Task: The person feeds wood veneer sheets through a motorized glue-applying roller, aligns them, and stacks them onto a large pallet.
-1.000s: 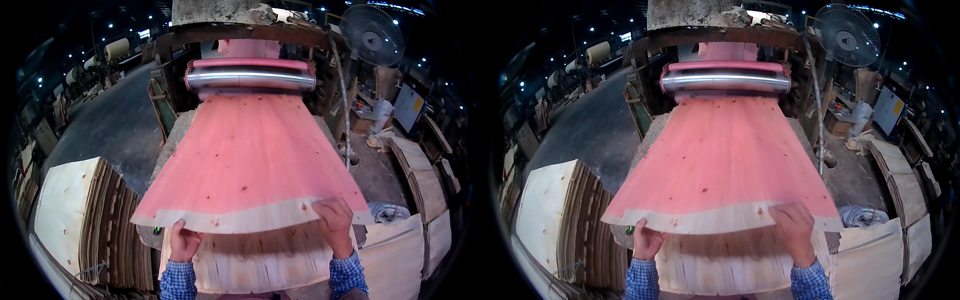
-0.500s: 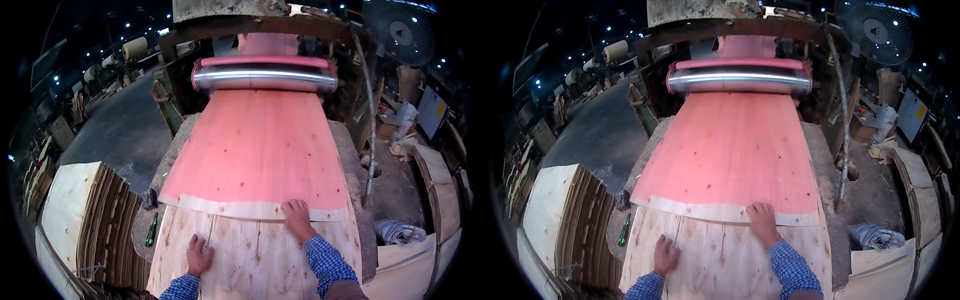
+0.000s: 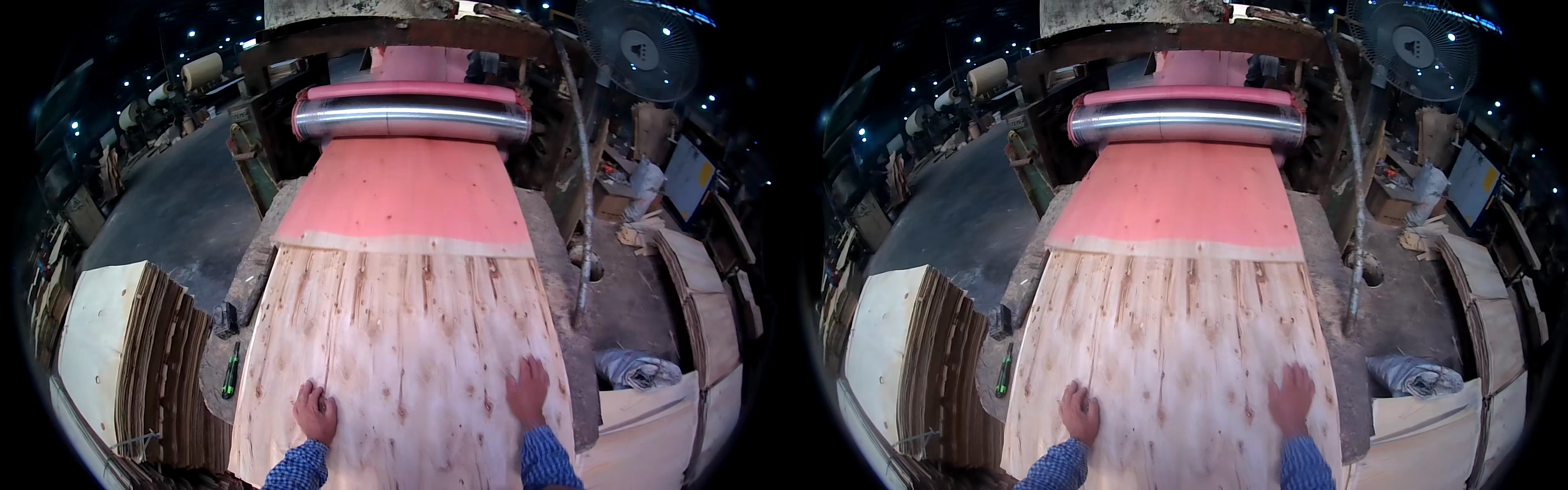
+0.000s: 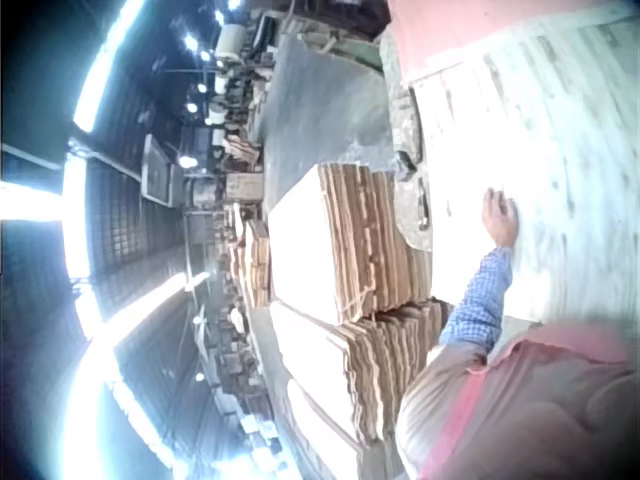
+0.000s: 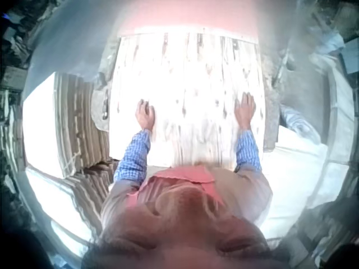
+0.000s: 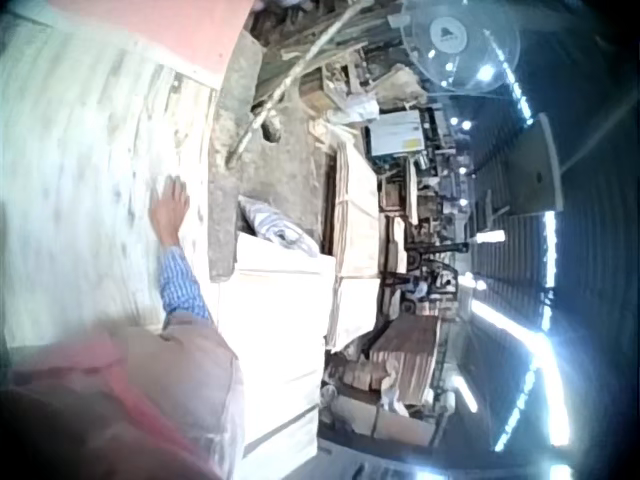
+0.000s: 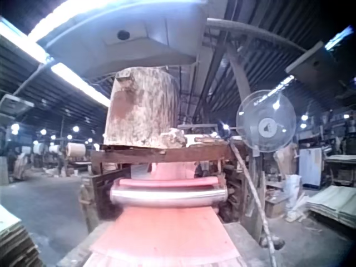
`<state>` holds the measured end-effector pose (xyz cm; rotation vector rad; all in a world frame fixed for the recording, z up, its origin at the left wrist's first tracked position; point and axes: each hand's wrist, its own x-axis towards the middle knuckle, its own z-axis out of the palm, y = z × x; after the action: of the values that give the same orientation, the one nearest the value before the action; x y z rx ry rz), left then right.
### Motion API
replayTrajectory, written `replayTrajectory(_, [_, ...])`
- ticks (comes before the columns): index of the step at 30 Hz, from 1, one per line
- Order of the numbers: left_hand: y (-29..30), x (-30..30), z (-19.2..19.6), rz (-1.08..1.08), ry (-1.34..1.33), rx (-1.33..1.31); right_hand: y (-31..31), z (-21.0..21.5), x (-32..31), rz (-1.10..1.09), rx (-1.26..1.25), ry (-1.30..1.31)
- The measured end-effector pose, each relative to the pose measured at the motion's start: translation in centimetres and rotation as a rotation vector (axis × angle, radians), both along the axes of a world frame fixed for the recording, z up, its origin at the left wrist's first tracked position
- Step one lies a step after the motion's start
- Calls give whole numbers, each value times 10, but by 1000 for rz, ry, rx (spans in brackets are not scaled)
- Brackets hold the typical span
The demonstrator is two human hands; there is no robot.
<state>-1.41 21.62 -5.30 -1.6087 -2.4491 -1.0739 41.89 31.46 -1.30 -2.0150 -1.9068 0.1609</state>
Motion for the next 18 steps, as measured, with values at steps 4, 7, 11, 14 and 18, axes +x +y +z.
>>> replayTrajectory(4, [10, -2, 7, -45, -1, 37, -110, -22, 36, -229, 85, -51])
replayTrajectory(7, [5, -11, 14, -113, -56, 44, -157, -18, 41, -353, 21, -33])
replayTrajectory(11, [-32, -15, 17, -206, -158, 1, -186, -7, 67, -455, -140, -39])
replayTrajectory(14, [-79, -12, 15, -221, -162, -19, -178, 9, 74, -452, -157, -9])
replayTrajectory(18, [-139, -11, 9, -203, -395, -88, -161, 21, 98, -416, -138, -123])
